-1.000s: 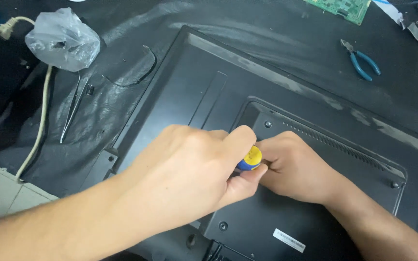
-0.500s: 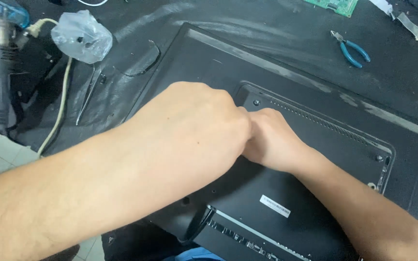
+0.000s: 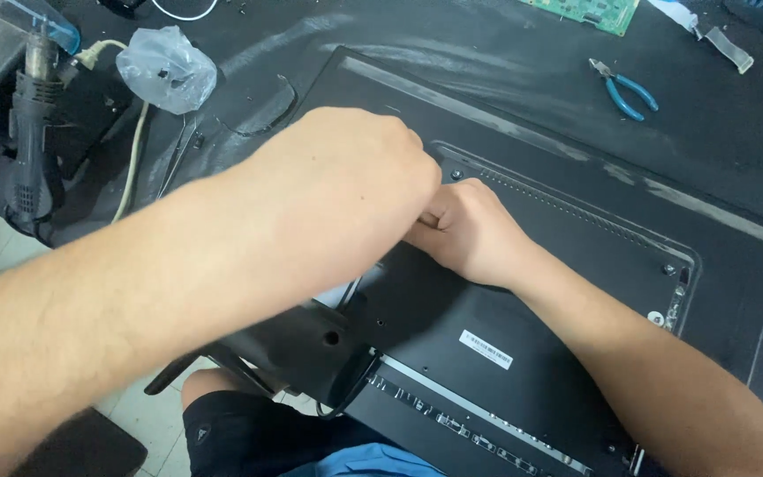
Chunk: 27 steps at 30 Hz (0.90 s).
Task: The person uses a screwdriver to remove multiple screws from the back panel of a television. They systematically unscrew each fastener and place the screws aside on the workbench.
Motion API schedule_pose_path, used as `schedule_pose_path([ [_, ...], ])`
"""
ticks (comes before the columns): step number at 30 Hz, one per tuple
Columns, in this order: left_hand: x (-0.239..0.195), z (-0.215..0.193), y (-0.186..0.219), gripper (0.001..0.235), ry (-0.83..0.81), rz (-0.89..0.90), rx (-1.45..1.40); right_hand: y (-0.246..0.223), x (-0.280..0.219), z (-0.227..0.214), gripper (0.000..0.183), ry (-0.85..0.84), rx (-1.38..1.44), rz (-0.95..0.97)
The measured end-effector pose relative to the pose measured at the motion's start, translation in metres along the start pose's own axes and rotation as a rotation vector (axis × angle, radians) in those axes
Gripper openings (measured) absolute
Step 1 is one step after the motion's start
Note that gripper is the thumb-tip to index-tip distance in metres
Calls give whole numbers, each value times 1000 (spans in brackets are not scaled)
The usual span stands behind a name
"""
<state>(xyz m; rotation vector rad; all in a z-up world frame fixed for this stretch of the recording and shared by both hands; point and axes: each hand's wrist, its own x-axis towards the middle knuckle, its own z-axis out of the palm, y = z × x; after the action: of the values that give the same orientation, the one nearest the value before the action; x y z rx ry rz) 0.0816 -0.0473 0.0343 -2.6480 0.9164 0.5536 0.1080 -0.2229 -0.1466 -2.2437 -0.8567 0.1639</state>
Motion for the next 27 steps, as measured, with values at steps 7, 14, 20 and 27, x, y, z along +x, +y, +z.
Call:
schedule_pose_path([
  [7,1,2,-4,15,88,-99,-23,-16,4,-4,63,-74,-73,207],
  [14,-6,-6,4,15,40,-43,12,-14,7,2,53,-59,-79,254],
  [20,-7,-5,5,17,22,-73,-23,1,2,8,68,-10,-94,82],
  [27,-11,5,1,24,108,-43,92,-7,6,13,52,34,-186,119],
])
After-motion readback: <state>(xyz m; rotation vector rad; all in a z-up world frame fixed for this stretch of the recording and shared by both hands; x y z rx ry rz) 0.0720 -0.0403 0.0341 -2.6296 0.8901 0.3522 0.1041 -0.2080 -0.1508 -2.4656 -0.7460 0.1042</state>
